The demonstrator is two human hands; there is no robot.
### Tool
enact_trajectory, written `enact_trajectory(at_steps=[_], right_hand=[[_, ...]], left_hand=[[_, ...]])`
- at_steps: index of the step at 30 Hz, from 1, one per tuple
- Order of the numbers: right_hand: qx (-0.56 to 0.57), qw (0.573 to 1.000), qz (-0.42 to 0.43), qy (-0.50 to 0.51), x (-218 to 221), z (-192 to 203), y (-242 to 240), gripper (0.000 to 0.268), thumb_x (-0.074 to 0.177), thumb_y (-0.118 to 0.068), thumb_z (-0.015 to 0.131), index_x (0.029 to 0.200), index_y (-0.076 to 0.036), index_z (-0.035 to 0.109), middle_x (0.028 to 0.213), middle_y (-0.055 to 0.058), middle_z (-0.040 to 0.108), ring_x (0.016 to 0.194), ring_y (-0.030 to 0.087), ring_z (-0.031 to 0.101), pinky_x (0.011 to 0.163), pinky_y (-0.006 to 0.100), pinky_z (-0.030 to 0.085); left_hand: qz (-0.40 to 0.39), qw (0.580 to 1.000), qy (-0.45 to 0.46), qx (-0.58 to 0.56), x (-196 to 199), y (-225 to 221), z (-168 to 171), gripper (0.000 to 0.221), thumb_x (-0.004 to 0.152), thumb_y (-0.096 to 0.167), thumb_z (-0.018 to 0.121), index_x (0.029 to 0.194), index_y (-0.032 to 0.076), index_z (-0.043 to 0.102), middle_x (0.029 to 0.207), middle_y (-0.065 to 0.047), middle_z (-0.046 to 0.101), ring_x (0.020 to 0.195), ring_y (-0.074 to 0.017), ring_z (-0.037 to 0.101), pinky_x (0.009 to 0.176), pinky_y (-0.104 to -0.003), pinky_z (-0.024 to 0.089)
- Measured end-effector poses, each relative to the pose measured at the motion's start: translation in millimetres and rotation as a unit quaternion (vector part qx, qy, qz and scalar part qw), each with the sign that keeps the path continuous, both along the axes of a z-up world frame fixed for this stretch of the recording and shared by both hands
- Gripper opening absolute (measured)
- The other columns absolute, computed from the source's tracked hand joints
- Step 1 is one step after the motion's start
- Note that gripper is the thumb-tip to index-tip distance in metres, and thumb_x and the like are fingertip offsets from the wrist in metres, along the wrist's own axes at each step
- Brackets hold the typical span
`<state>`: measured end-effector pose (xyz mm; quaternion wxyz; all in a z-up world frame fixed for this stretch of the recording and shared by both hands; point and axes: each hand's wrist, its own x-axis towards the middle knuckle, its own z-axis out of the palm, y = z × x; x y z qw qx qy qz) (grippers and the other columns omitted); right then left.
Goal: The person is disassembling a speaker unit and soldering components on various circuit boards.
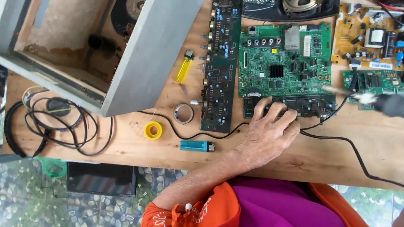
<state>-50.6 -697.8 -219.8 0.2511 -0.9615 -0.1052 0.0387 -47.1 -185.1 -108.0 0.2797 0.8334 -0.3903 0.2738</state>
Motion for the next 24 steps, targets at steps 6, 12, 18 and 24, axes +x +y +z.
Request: enact_trajectory(at_steps=[6, 12, 18, 24], right_hand=[[0.133, 0.976, 0.088, -0.147, -10, 277, 291, 0.017, 0.090, 0.004, 0.070, 0.105, 0.005, 0.063, 0.116, 0.022, 0.068, 0.111, 0.033, 0.066, 0.107, 0.043, 0.050], [0.040, 0.959, 0.046, -0.278, 3, 253, 268, 0.016, 0.104, -0.005, 0.072, 0.113, 0.007, 0.066, 0.119, 0.023, 0.069, 0.110, 0.037, 0.065, 0.102, 0.047, 0.047], [-0.012, 0.915, -0.028, -0.402, 0, 233, 234, 0.014, 0.116, -0.003, 0.067, 0.113, 0.010, 0.066, 0.116, 0.029, 0.069, 0.105, 0.045, 0.063, 0.100, 0.053, 0.046], [-0.017, 0.857, -0.134, -0.496, -14, 229, 208, 0.021, 0.117, -0.007, 0.066, 0.107, 0.011, 0.064, 0.108, 0.031, 0.067, 0.097, 0.045, 0.059, 0.091, 0.052, 0.045]], left_hand=[[-0.019, 0.999, 0.018, 0.038, 0, 16, 24, 0.012, 0.091, -0.003, 0.064, 0.100, 0.006, 0.064, 0.101, -0.009, 0.056, 0.092, -0.0262, 0.051, 0.087, -0.044, 0.045], [-0.076, 0.988, 0.130, 0.019, -5, 29, 28, 0.041, 0.076, -0.020, 0.053, 0.107, 0.007, 0.060, 0.093, -0.007, 0.047, 0.070, -0.0204, 0.052, 0.056, -0.032, 0.048], [-0.039, 0.994, 0.099, 0.021, 12, 52, 71, 0.019, 0.092, -0.010, 0.056, 0.103, 0.003, 0.063, 0.082, -0.006, 0.045, 0.066, -0.0209, 0.046, 0.055, -0.033, 0.044], [-0.025, 0.987, 0.136, 0.085, 19, 78, 74, 0.014, 0.095, 0.004, 0.055, 0.105, 0.005, 0.065, 0.087, -0.007, 0.051, 0.076, -0.0228, 0.047, 0.065, -0.036, 0.046]])
